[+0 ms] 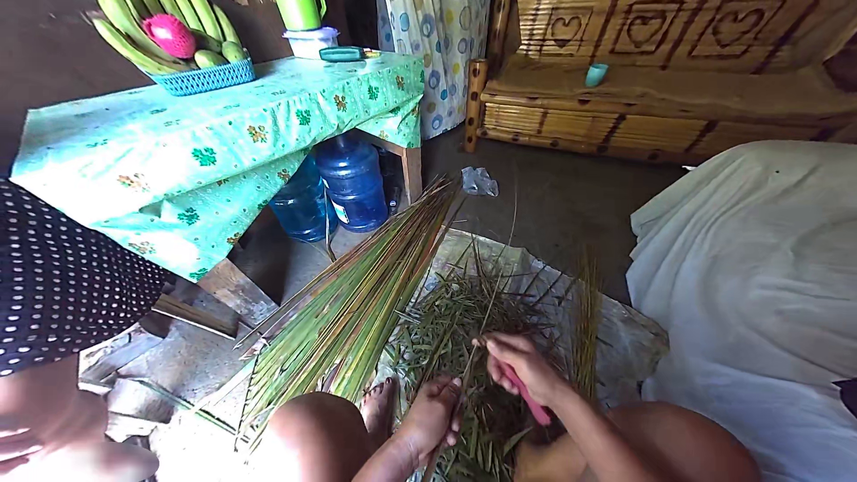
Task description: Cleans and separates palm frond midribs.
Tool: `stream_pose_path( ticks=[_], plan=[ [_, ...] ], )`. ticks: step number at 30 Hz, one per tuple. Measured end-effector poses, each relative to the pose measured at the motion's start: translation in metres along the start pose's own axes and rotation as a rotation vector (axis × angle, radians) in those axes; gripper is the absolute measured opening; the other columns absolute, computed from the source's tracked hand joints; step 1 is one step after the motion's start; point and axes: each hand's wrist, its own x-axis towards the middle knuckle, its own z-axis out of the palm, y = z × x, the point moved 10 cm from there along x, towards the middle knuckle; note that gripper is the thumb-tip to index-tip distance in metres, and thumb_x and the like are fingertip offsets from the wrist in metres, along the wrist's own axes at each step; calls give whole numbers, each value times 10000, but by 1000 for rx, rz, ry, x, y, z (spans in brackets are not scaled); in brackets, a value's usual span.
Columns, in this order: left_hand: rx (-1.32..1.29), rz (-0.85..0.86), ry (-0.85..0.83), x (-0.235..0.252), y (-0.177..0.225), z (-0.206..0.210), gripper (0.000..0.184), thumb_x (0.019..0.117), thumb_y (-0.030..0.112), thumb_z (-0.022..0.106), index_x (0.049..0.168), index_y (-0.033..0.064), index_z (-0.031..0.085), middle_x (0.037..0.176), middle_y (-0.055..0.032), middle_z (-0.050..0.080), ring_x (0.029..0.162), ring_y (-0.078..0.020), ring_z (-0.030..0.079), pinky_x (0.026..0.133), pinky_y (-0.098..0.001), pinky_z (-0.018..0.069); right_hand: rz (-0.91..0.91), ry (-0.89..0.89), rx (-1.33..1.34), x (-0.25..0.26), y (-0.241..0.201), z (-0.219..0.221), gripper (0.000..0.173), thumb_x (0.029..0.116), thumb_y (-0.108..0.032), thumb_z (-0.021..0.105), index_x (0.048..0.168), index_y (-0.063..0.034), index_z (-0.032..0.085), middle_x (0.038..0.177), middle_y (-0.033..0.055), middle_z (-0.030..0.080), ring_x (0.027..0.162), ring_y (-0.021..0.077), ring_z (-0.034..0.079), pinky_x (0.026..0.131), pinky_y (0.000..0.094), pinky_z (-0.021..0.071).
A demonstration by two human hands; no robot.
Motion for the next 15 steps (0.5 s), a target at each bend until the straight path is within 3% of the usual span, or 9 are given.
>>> stream_pose_path(
  ticks=[2, 6, 9, 11, 13, 15],
  plan=[
    [11, -16, -37, 0, -1, 3, 303, 1142, 240, 304, 1077, 57, 537, 609, 25, 520, 462, -47, 519, 449, -173, 464, 24, -71, 104, -3, 2, 17, 348, 1079, -190, 384, 1244, -9, 631, 629, -28, 576, 459, 40, 494, 427, 182, 409],
    [-2, -32, -81, -3, -4, 5, 298, 1142, 244, 288, 1128, 67, 527, 656, -3, 579, 510, -81, 593, 497, -206, 532, -47, 112, 90, 7, -6, -10, 341, 1107, -173, 370, 1222, 3, 637, 624, -30, 556, 461, 43, 484, 424, 182, 405],
    [-27, -17, -28, -2, -4, -1, 304, 1141, 243, 302, 1074, 68, 541, 629, 27, 518, 473, -43, 506, 458, -168, 457, -157, 73, -105, -4, -18, -4, 296, 1054, -192, 420, 1055, -15, 658, 642, -54, 573, 491, 18, 498, 466, 178, 423],
    [-53, 0, 6, 1, -2, -6, 313, 1142, 236, 301, 1011, 71, 533, 610, 47, 472, 445, -22, 443, 429, -149, 403, -302, -61, -320, -22, -27, 25, 318, 1026, -209, 469, 1031, 15, 694, 689, -21, 592, 556, 28, 519, 539, 207, 454],
    [-73, 27, 31, 2, 0, -9, 301, 1137, 203, 308, 993, 81, 542, 600, 54, 465, 440, -17, 423, 424, -149, 383, -454, -168, -533, -37, -30, 53, 334, 1038, -237, 505, 1004, 18, 718, 743, 76, 641, 638, 117, 580, 623, 292, 498],
    [-84, 37, 37, 1, 1, -9, 289, 1133, 181, 300, 997, 92, 539, 593, 64, 447, 440, -11, 407, 422, -147, 366, -589, -130, -704, -40, -31, 61, 339, 1045, -277, 512, 943, -20, 709, 766, 106, 666, 694, 179, 641, 652, 345, 534]
  ],
)
